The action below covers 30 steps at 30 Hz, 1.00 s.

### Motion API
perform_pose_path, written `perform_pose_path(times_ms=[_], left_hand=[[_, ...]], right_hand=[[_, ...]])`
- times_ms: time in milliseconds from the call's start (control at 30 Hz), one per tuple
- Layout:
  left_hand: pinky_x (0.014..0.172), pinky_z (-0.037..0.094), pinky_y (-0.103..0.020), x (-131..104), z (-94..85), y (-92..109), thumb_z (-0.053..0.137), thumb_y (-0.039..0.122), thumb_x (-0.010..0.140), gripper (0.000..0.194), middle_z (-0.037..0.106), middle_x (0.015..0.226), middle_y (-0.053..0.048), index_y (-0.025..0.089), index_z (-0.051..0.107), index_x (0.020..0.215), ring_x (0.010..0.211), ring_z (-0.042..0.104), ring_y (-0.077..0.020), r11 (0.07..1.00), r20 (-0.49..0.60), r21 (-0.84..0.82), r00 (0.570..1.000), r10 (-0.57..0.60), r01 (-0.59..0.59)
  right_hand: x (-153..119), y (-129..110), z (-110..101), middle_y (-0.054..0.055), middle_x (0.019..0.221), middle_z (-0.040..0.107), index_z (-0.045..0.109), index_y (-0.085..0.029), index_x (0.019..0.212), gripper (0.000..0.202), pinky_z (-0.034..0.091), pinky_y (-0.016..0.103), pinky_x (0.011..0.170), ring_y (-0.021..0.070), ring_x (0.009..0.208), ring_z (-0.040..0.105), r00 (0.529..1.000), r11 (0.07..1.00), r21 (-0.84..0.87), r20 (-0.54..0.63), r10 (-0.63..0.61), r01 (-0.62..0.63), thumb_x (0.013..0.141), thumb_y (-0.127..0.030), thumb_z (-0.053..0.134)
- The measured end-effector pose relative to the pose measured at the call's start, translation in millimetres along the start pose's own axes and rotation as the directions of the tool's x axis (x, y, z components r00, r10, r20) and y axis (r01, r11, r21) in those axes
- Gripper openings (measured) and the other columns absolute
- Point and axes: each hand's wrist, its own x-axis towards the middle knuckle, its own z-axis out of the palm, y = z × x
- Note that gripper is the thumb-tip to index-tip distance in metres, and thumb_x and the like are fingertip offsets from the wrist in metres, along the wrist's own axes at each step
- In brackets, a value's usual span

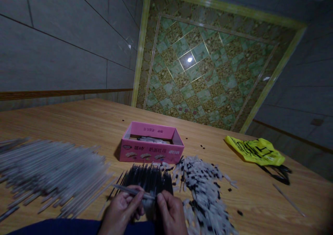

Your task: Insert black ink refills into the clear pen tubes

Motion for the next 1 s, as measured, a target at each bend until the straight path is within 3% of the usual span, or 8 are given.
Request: perform_pose_path(times_ms=[133, 267, 433, 567, 700, 833, 1000], left_hand=[[0.039, 0.034, -0.02, 0, 0.3, 2, 0.077, 0.044, 0.057, 0.039, 0.059, 0.043, 0.002, 0.015, 0.061, 0.076, 0.038, 0.051, -0.0104, 1.0, -0.027, -0.016, 1.0, -0.011, 0.01], [0.038, 0.034, -0.02, 1, -0.3, 1, 0.078, 0.045, 0.055, 0.04, 0.059, 0.043, 0.001, 0.015, 0.061, 0.074, 0.038, 0.05, -0.0104, 1.0, -0.016, -0.008, 1.0, -0.016, 0.015], [0.037, 0.03, -0.018, 2, 1.7, -4, 0.077, 0.045, 0.056, 0.042, 0.06, 0.044, 0.002, 0.016, 0.059, 0.079, 0.036, 0.049, -0.0096, 0.999, -0.094, -0.052, 0.996, -0.001, -0.004], [0.036, 0.031, -0.019, 2, 2.1, -3, 0.078, 0.044, 0.055, 0.048, 0.065, 0.06, 0.0, 0.017, 0.059, 0.09, 0.038, 0.052, -0.01, 0.99, -0.091, -0.137, 0.994, -0.059, 0.046], [0.038, 0.033, -0.02, 1, -0.1, 0, 0.075, 0.044, 0.061, 0.054, 0.063, 0.064, 0.001, 0.017, 0.058, 0.105, 0.041, 0.054, -0.0108, 0.985, 0.019, -0.145, 0.996, -0.091, 0.092], [0.04, 0.034, -0.021, -2, -0.8, 4, 0.071, 0.044, 0.065, 0.054, 0.06, 0.066, 0.001, 0.018, 0.059, 0.111, 0.044, 0.051, -0.0101, 0.986, 0.02, -0.134, 0.995, -0.097, 0.099], [0.05, 0.04, -0.023, -4, -3.7, 3, 0.065, 0.044, 0.071, 0.052, 0.058, 0.064, 0.001, 0.018, 0.06, 0.116, 0.054, 0.051, -0.0117, 0.987, 0.04, -0.142, 0.996, -0.074, 0.079]], right_hand=[[0, -1, -1, -0.002, 0.061, 0.052, 0.057, -0.018, 0.073, 0.037, 0.034, 0.019, 0.051, 0.0127, 0.057, 0.047, 0.997, 0.996, 0.063, -0.06, -0.054, 0.058, 0.082, -0.052, 0.049], [-1, 0, 1, -0.003, 0.055, 0.046, 0.052, -0.018, 0.064, 0.042, 0.029, 0.02, 0.047, 0.0114, 0.053, 0.044, 0.999, 0.996, 0.072, 0.027, -0.047, 0.045, 0.086, -0.052, 0.043], [13, -7, -20, -0.002, 0.056, 0.048, 0.051, -0.018, 0.061, 0.044, 0.03, 0.021, 0.051, 0.0127, 0.056, 0.047, 0.994, 0.984, -0.178, 0.11, 0.005, 0.015, 0.091, -0.046, 0.037], [37, -8, -62, 0.003, 0.082, 0.063, 0.062, -0.02, 0.085, 0.014, 0.034, 0.022, 0.061, 0.0161, 0.073, 0.057, 0.997, 0.844, -0.532, 0.055, -0.048, 0.07, 0.085, -0.024, 0.048], [51, 4, -93, 0.005, 0.083, 0.065, 0.064, -0.021, 0.077, 0.016, 0.029, 0.024, 0.055, 0.0166, 0.069, 0.061, 0.998, 0.609, -0.792, -0.006, 0.059, -0.041, 0.077, -0.013, 0.05], [50, 13, -96, 0.006, 0.077, 0.069, 0.064, -0.021, 0.077, 0.016, 0.024, 0.026, 0.051, 0.0196, 0.069, 0.064, 0.992, 0.454, -0.886, -0.051, 0.113, -0.097, 0.077, -0.013, 0.05], [42, 21, -84, 0.007, 0.076, 0.07, 0.064, -0.02, 0.081, 0.017, 0.026, 0.026, 0.052, 0.0201, 0.067, 0.065, 0.998, 0.444, -0.896, 0.004, 0.07, -0.028, 0.081, -0.013, 0.048]])
